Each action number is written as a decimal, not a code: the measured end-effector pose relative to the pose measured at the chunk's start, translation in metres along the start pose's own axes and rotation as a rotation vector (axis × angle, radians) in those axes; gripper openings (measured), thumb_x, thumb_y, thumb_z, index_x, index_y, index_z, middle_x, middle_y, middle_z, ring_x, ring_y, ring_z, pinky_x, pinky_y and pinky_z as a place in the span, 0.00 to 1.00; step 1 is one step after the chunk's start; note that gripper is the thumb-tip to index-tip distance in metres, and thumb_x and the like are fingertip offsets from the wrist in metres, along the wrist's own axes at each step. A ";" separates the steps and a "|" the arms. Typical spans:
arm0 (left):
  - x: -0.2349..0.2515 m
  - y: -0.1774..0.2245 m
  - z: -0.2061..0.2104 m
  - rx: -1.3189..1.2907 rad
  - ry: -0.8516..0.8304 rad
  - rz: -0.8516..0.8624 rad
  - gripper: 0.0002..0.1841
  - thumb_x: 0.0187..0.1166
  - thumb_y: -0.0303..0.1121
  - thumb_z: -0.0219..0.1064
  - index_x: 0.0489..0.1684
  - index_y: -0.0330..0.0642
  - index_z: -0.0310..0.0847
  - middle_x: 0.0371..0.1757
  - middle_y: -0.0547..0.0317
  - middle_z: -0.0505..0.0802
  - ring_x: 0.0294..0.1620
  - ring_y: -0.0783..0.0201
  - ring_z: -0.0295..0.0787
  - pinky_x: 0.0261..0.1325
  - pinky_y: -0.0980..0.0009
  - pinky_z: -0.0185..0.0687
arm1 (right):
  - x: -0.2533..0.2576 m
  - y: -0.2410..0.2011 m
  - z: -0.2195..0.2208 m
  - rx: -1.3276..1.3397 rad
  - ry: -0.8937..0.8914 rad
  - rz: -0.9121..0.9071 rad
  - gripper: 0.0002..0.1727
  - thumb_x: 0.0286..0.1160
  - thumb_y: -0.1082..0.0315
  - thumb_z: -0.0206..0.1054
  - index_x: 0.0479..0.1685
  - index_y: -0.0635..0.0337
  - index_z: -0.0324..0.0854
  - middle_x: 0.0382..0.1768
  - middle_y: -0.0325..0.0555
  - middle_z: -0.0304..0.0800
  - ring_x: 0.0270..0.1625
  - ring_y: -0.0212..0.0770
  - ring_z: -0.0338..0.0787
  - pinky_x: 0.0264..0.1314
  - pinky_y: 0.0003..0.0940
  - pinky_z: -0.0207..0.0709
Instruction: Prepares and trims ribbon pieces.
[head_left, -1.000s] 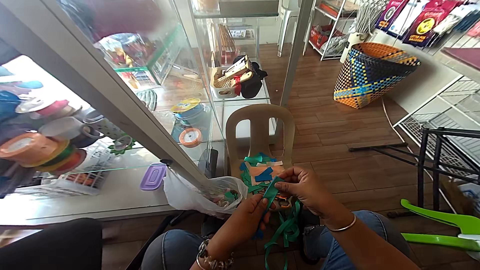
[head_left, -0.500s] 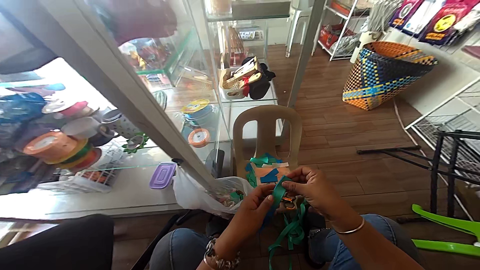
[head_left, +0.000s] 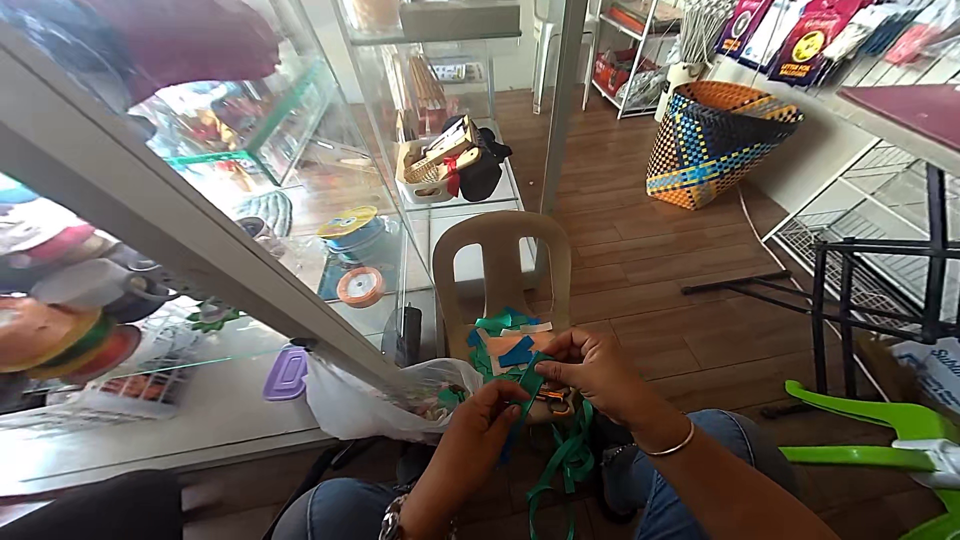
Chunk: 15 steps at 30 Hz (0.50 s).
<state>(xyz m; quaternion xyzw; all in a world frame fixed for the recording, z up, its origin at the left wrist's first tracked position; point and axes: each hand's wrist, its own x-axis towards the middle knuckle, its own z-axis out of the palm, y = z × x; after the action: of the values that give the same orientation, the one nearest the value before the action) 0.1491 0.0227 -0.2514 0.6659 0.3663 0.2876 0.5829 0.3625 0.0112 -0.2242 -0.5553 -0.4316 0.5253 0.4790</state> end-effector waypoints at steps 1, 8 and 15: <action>0.000 0.001 -0.001 0.030 -0.014 -0.026 0.09 0.84 0.23 0.61 0.54 0.39 0.85 0.45 0.62 0.94 0.42 0.71 0.94 0.51 0.73 0.91 | 0.000 0.000 0.000 -0.002 0.002 -0.006 0.12 0.65 0.78 0.79 0.45 0.66 0.84 0.34 0.43 0.93 0.33 0.32 0.94 0.39 0.25 0.90; -0.002 0.009 -0.003 -0.010 -0.035 -0.133 0.11 0.84 0.23 0.61 0.56 0.38 0.88 0.46 0.61 0.95 0.42 0.70 0.94 0.51 0.73 0.92 | 0.001 0.002 0.002 -0.001 0.005 0.001 0.12 0.65 0.78 0.79 0.46 0.66 0.84 0.35 0.43 0.94 0.33 0.32 0.94 0.39 0.26 0.91; -0.004 0.014 -0.013 -0.048 0.019 -0.121 0.10 0.83 0.22 0.62 0.54 0.37 0.88 0.45 0.59 0.96 0.41 0.68 0.95 0.50 0.71 0.93 | 0.050 0.045 -0.012 -0.089 -0.049 0.098 0.19 0.88 0.60 0.62 0.64 0.67 0.78 0.55 0.51 0.90 0.53 0.40 0.92 0.57 0.36 0.86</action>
<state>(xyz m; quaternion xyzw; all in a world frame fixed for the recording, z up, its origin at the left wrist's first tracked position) 0.1382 0.0257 -0.2355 0.6255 0.4045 0.2666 0.6115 0.3774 0.0522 -0.2772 -0.5833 -0.4386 0.5419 0.4168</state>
